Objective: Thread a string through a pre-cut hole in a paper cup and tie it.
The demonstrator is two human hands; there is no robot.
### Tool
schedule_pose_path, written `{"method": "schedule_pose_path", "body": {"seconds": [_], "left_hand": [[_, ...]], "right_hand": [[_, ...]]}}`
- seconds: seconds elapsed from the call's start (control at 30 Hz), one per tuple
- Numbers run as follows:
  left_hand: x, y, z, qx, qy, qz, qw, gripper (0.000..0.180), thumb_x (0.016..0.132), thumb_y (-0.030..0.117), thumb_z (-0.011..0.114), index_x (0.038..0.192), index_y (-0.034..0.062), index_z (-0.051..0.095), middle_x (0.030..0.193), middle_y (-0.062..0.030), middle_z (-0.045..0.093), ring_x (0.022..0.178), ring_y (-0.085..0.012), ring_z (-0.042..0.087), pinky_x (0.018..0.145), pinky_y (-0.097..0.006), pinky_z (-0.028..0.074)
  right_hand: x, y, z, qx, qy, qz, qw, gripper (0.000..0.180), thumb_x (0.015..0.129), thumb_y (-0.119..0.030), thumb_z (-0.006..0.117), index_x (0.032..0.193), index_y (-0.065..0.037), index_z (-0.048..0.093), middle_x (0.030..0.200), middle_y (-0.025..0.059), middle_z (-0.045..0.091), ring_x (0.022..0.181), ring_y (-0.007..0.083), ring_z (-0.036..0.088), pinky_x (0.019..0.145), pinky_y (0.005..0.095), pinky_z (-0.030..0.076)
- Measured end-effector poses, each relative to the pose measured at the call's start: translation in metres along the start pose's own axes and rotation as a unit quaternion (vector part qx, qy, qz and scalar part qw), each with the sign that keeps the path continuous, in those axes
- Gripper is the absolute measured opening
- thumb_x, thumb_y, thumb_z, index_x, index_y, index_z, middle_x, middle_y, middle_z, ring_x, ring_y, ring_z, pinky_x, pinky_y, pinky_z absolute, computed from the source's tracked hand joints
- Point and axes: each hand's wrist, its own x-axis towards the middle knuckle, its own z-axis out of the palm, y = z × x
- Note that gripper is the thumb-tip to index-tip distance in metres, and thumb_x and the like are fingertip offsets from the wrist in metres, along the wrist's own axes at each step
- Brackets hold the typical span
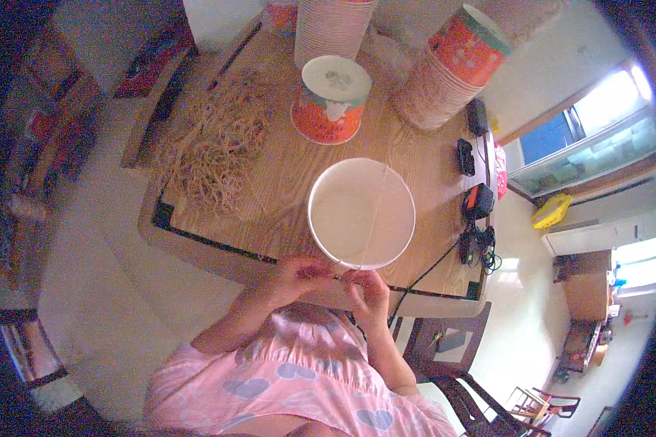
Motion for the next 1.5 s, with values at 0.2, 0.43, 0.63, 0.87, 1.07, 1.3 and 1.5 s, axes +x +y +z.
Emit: {"method": "schedule_pose_path", "body": {"seconds": [0.2,0.43,0.63,0.87,1.07,1.3,1.5], "left_hand": [[0.002,0.005,0.001,-0.021,0.009,0.011,1.000,0.016,0.079,0.007,0.065,0.093,0.0003,0.065,0.084,-0.0048,0.066,0.078,-0.0099,0.060,0.072,-0.024,0.049],[0.000,0.015,0.003,0.012,0.000,-0.024,1.000,0.014,0.081,0.007,0.063,0.092,-0.0008,0.065,0.084,-0.0064,0.066,0.077,-0.0112,0.062,0.071,-0.025,0.050],[0.005,-0.006,0.006,-0.047,0.000,-0.005,0.999,0.014,0.082,0.006,0.061,0.093,-0.0015,0.064,0.085,-0.0064,0.066,0.079,-0.0118,0.062,0.073,-0.025,0.050],[0.006,-0.007,0.009,-0.088,0.013,-0.004,0.996,0.014,0.083,0.003,0.059,0.096,-0.0022,0.061,0.086,-0.0069,0.065,0.081,-0.0140,0.062,0.074,-0.025,0.051],[0.006,-0.012,0.005,-0.042,0.016,-0.003,0.999,0.015,0.082,0.006,0.061,0.095,-0.0022,0.062,0.085,-0.0068,0.065,0.080,-0.0134,0.062,0.073,-0.026,0.051],[0.003,-0.008,0.001,0.003,0.013,-0.007,1.000,0.014,0.081,0.010,0.064,0.089,-0.0015,0.063,0.082,-0.0055,0.065,0.075,-0.0105,0.060,0.069,-0.024,0.049],[0.003,-0.007,0.001,0.045,0.032,0.008,0.998,0.010,0.080,0.009,0.065,0.084,0.0001,0.065,0.078,-0.0048,0.065,0.071,-0.0095,0.059,0.066,-0.024,0.048]], "right_hand": [[-0.002,-0.007,0.005,-0.011,-0.020,0.006,1.000,0.007,0.081,0.004,0.055,0.084,0.000,0.052,0.082,0.0040,0.058,0.073,0.0091,0.054,0.067,0.0211,0.042],[-0.003,-0.003,0.006,0.011,-0.029,-0.005,1.000,0.005,0.082,0.000,0.057,0.086,-0.001,0.053,0.082,0.0039,0.058,0.072,0.0088,0.053,0.067,0.0212,0.042],[-0.001,0.000,0.008,0.017,-0.019,0.043,0.999,0.012,0.082,0.003,0.056,0.094,0.001,0.054,0.092,0.0060,0.060,0.088,0.0133,0.057,0.081,0.0262,0.044],[0.001,0.000,0.015,0.018,0.014,0.020,1.000,0.007,0.084,-0.001,0.057,0.091,0.000,0.055,0.083,0.0033,0.060,0.073,0.0091,0.055,0.065,0.0212,0.044],[0.000,0.008,0.009,0.006,-0.014,0.043,0.999,0.015,0.081,0.003,0.057,0.096,0.001,0.056,0.092,0.0065,0.062,0.087,0.0138,0.059,0.080,0.0266,0.046],[0.002,0.026,0.010,-0.012,-0.028,0.006,1.000,0.010,0.083,0.001,0.058,0.093,0.002,0.058,0.089,0.0048,0.062,0.080,0.0106,0.058,0.072,0.0220,0.046],[0.002,0.017,0.015,0.010,0.002,0.053,0.999,0.009,0.081,0.000,0.060,0.090,0.001,0.059,0.090,0.0051,0.063,0.086,0.0123,0.058,0.079,0.0264,0.046]]}}
